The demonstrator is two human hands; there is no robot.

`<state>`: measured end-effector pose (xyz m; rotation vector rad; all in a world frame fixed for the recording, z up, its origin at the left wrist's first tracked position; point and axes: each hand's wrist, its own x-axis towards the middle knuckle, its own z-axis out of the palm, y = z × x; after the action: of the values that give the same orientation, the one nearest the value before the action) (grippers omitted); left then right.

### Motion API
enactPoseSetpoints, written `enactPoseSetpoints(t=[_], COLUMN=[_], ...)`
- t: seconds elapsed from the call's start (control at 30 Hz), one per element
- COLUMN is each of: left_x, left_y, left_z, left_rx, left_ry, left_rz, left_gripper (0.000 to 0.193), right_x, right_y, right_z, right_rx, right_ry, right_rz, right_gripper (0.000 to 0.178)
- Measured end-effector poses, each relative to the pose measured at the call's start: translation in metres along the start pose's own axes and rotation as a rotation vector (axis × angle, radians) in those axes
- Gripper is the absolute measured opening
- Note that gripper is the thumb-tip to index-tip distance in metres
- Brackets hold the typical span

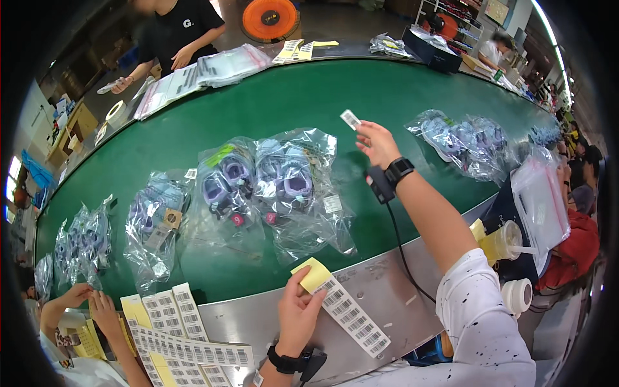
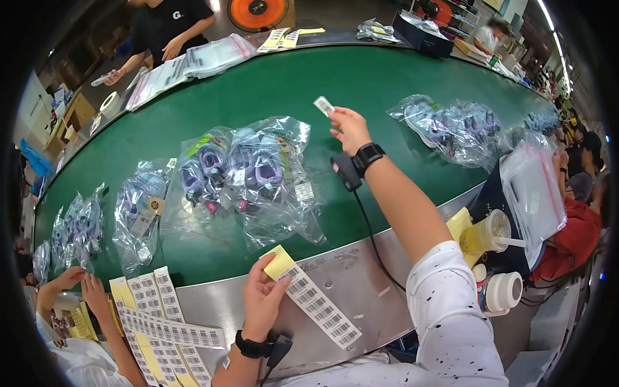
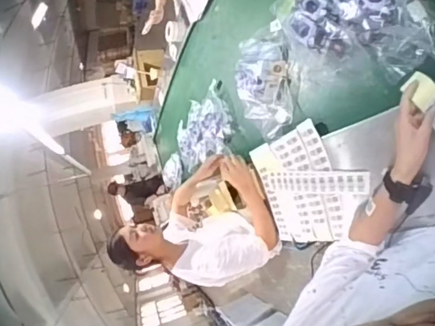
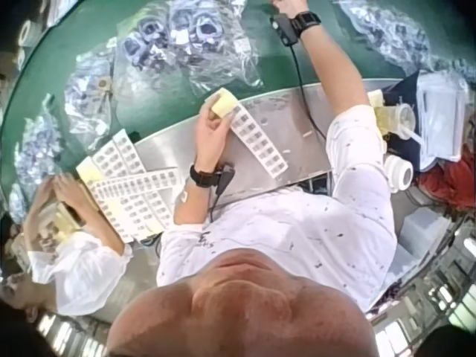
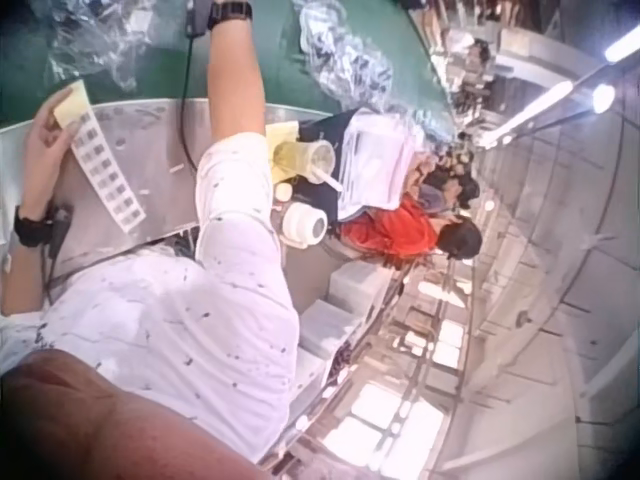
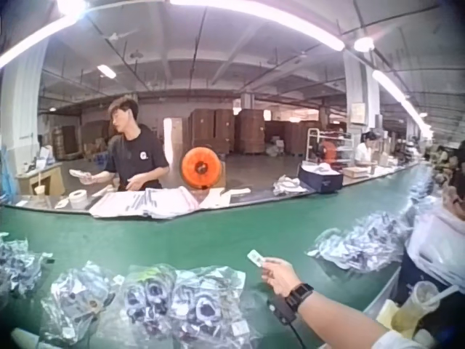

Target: The person applies barcode labels to plastic-wrapped footwear packages on a green conveyor table. They peel labels from sheets, place them on the packages, and occasionally scan the items with a handheld scanner. The person also takes a brief drink from a cup during the process.

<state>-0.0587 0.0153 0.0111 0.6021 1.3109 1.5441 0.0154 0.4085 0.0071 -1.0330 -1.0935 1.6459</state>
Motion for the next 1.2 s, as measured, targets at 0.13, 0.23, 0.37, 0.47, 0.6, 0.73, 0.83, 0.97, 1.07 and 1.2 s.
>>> enactPoseSetpoints(t=[0.13,0.23,0.37,0.47,0.6,0.73,0.83,0.97,1.07,1.2], left_x=[0.002,0.003,0.004,0.005,0.008,0.009,0.006,0.005,0.001,-0.006], left_y=[-0.005,-0.005,-0.005,-0.006,-0.006,-0.007,-0.005,-0.007,-0.009,-0.015], left_z=[0.004,0.006,0.008,0.011,0.016,0.021,0.026,0.019,0.008,-0.001], left_rx=[-0.021,0.004,0.007,0.0,0.007,0.008,-0.009,-0.049,-0.086,-0.124], left_ry=[0.012,0.017,0.027,0.033,0.032,0.067,0.097,0.078,0.044,0.066], left_rz=[-0.002,-0.001,0.002,0.001,0.004,-0.008,-0.012,0.068,0.074,0.152], left_gripper=[0.052,0.053,0.053,0.054,0.055,0.056,0.057,0.062,0.065,0.057], right_x=[0.001,-0.001,-0.002,-0.001,0.002,-0.007,0.003,0.02,0.018,0.001], right_y=[-0.005,0.011,0.025,0.035,0.049,0.046,0.026,-0.031,-0.064,-0.048], right_z=[0.01,0.02,0.039,0.051,0.055,0.054,0.019,-0.078,-0.167,-0.226], right_rx=[0.065,0.102,0.133,0.064,-0.038,-0.116,-0.023,-1.135,-1.696,-1.921], right_ry=[-0.213,-0.26,-0.23,-0.158,-0.06,-0.003,0.003,0.208,0.354,0.246], right_rz=[0.107,0.201,0.17,0.12,-0.03,-0.036,-0.013,-0.558,-0.79,-0.663], right_gripper=[0.013,0.01,0.007,0.004,0.007,0.066,0.071,0.022,0.022,0.022])
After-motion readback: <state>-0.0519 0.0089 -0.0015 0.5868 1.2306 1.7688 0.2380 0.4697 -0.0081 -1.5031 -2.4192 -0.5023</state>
